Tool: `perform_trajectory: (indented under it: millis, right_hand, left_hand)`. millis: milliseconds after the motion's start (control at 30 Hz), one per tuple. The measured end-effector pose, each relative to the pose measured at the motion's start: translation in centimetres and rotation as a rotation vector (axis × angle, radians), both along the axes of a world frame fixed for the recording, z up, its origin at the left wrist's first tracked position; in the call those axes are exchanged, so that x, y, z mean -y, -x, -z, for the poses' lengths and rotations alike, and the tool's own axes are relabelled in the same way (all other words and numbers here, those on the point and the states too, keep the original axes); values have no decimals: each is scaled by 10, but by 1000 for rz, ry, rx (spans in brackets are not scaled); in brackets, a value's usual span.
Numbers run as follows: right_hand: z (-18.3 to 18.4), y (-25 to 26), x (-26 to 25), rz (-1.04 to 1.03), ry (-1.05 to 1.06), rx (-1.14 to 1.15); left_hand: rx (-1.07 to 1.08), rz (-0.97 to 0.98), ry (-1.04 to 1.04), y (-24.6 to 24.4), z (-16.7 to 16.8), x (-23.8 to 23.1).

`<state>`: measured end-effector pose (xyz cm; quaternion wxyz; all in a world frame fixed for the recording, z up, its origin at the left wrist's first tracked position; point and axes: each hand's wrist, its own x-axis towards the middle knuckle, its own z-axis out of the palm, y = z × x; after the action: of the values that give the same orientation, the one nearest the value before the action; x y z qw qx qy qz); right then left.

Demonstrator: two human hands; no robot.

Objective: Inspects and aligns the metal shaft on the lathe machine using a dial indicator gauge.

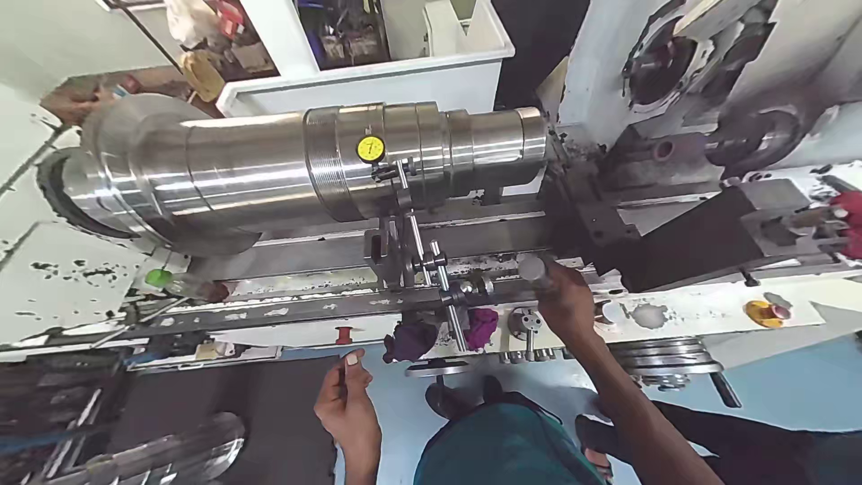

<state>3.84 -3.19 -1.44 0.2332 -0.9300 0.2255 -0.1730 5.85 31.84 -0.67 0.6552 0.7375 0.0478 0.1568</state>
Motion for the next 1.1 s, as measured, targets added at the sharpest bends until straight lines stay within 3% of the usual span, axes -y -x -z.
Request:
perform_trajectory:
  millis: [133, 233, 367, 533, 700, 867, 1000, 1100]
  right_hand:
    - [-4, -31, 11, -85, 31, 14]
    - [-6, -31, 13, -105, -119, 116]
    - [14, 1, 16, -90, -398, 148]
    - [56, 69, 24, -88, -449, 293]
    - [93, 126, 59, 229, -515, 396]
    - [119, 138, 139, 620, -542, 508]
    - [145, 144, 196, 764, -569, 474]
    - [138, 146, 208, 772, -580, 351]
  left_hand:
    - [26, -47, -27, 10, -14, 9]
    - [51, -86, -15, 20, -24, 23]
    - [42, -99, 18, 36, -21, 44]
    - [-35, -89, 36, 56, -8, 69]
    - [-160, -50, 1, 66, -4, 89]
    - [-236, -94, 8, 70, -8, 105]
    - [-292, -153, 49, 77, -8, 116]
    - [-322, -192, 52, 86, -6, 123]
